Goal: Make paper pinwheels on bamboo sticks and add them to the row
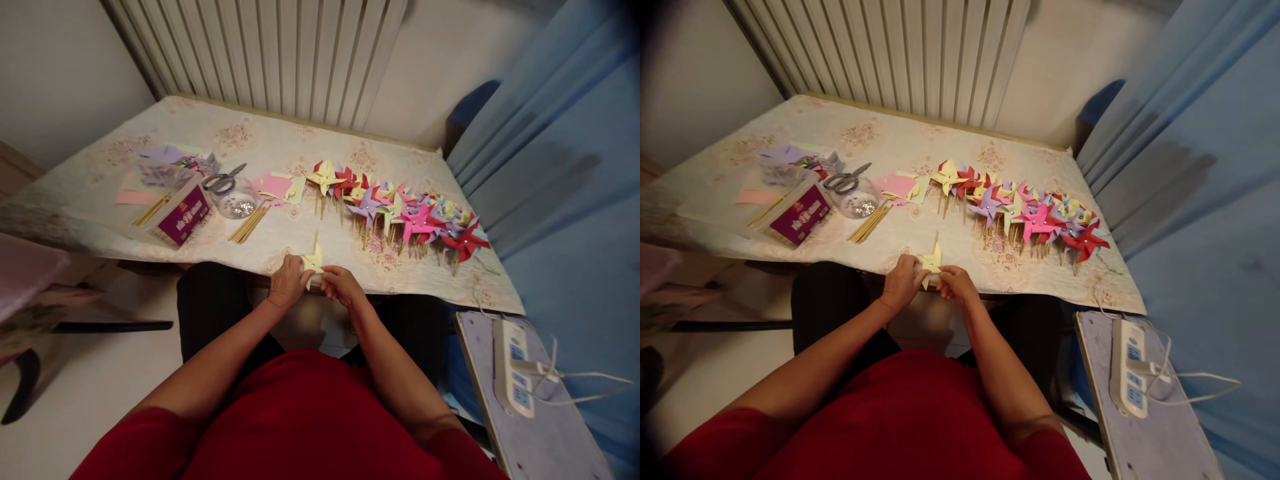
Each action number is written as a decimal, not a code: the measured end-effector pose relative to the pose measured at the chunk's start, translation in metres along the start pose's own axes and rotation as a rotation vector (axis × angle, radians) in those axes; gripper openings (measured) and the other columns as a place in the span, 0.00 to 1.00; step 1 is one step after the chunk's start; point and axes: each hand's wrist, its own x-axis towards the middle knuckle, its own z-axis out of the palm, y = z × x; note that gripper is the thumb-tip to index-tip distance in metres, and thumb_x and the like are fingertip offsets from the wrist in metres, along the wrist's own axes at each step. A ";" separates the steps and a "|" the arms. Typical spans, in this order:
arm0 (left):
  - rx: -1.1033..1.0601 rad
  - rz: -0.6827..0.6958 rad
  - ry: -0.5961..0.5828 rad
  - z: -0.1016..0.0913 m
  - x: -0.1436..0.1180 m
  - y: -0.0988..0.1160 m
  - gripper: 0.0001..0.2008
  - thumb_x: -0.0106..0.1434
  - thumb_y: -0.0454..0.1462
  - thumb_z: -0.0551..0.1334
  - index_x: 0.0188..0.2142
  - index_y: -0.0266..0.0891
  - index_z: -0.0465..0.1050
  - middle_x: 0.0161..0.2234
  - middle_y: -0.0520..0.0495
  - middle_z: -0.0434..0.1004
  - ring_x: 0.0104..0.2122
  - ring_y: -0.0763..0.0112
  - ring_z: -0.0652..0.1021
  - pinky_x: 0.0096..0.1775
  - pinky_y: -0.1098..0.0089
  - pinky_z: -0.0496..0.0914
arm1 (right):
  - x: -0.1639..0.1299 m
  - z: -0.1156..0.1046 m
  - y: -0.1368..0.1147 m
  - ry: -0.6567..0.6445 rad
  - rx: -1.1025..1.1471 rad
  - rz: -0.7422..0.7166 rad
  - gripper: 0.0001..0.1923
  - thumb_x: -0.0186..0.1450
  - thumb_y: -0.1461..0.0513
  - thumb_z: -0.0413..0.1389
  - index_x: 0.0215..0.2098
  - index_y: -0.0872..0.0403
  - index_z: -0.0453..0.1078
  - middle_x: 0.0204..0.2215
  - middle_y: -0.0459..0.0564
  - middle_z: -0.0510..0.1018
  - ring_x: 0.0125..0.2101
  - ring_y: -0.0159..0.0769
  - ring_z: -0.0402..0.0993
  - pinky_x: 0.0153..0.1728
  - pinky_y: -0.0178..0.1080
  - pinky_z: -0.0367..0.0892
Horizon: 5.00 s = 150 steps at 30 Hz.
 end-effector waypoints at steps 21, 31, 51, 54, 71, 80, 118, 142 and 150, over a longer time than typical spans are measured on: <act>0.126 0.423 -0.396 -0.020 0.127 -0.014 0.16 0.65 0.36 0.52 0.49 0.49 0.73 0.44 0.46 0.72 0.39 0.65 0.75 0.39 0.68 0.64 | 0.032 -0.052 0.021 0.677 -1.192 -0.737 0.12 0.66 0.66 0.47 0.39 0.56 0.73 0.33 0.53 0.76 0.35 0.36 0.71 0.35 0.35 0.61; 0.212 0.502 -0.411 -0.004 0.142 -0.005 0.11 0.64 0.33 0.53 0.39 0.41 0.75 0.44 0.42 0.72 0.40 0.63 0.74 0.37 0.66 0.62 | 0.033 -0.051 0.022 0.723 -1.244 -0.772 0.10 0.65 0.67 0.48 0.37 0.55 0.72 0.30 0.50 0.75 0.31 0.35 0.69 0.32 0.34 0.58; 0.172 0.588 -0.505 -0.019 0.153 -0.033 0.06 0.60 0.36 0.58 0.32 0.41 0.74 0.38 0.42 0.74 0.40 0.61 0.75 0.41 0.64 0.64 | 0.034 -0.049 0.024 0.764 -1.286 -0.792 0.09 0.65 0.67 0.48 0.35 0.55 0.71 0.29 0.50 0.73 0.30 0.35 0.66 0.30 0.35 0.55; 0.179 0.638 -0.511 -0.022 0.153 -0.038 0.06 0.60 0.34 0.57 0.31 0.41 0.74 0.37 0.42 0.75 0.39 0.62 0.76 0.39 0.65 0.64 | 0.034 -0.049 0.024 0.775 -1.298 -0.799 0.09 0.65 0.67 0.49 0.35 0.54 0.71 0.29 0.49 0.73 0.30 0.35 0.66 0.30 0.35 0.55; -0.983 -0.189 -0.213 -0.012 0.132 -0.031 0.07 0.49 0.36 0.61 0.28 0.39 0.64 0.19 0.58 0.65 0.18 0.77 0.67 0.24 0.74 0.60 | 0.032 -0.041 0.019 0.784 -1.356 -0.770 0.08 0.65 0.67 0.49 0.33 0.54 0.70 0.27 0.49 0.72 0.28 0.34 0.66 0.29 0.35 0.54; -1.313 -0.291 -0.225 0.003 0.134 -0.039 0.14 0.45 0.38 0.67 0.29 0.38 0.65 0.18 0.59 0.65 0.18 0.79 0.67 0.23 0.75 0.60 | 0.033 -0.038 0.018 0.766 -1.374 -0.762 0.09 0.66 0.66 0.49 0.36 0.53 0.71 0.29 0.50 0.74 0.30 0.36 0.69 0.31 0.36 0.58; -1.504 -0.310 -0.246 -0.004 0.135 -0.057 0.14 0.43 0.37 0.68 0.28 0.38 0.66 0.20 0.57 0.67 0.18 0.80 0.65 0.24 0.73 0.56 | 0.035 -0.036 0.022 0.788 -1.367 -0.808 0.10 0.67 0.66 0.49 0.37 0.55 0.72 0.29 0.50 0.74 0.31 0.35 0.71 0.33 0.35 0.62; -1.501 -0.327 -0.261 -0.005 0.135 -0.057 0.14 0.43 0.37 0.69 0.28 0.38 0.66 0.20 0.57 0.67 0.20 0.79 0.66 0.25 0.73 0.59 | 0.034 -0.034 0.020 0.809 -1.365 -0.794 0.10 0.67 0.65 0.48 0.37 0.54 0.72 0.29 0.50 0.75 0.30 0.35 0.71 0.32 0.35 0.62; -1.504 -0.340 -0.263 -0.011 0.134 -0.056 0.14 0.43 0.37 0.69 0.28 0.38 0.65 0.20 0.57 0.67 0.20 0.79 0.66 0.25 0.73 0.59 | 0.034 -0.034 0.022 0.818 -1.362 -0.788 0.10 0.67 0.65 0.48 0.37 0.55 0.72 0.29 0.49 0.75 0.31 0.35 0.71 0.33 0.35 0.63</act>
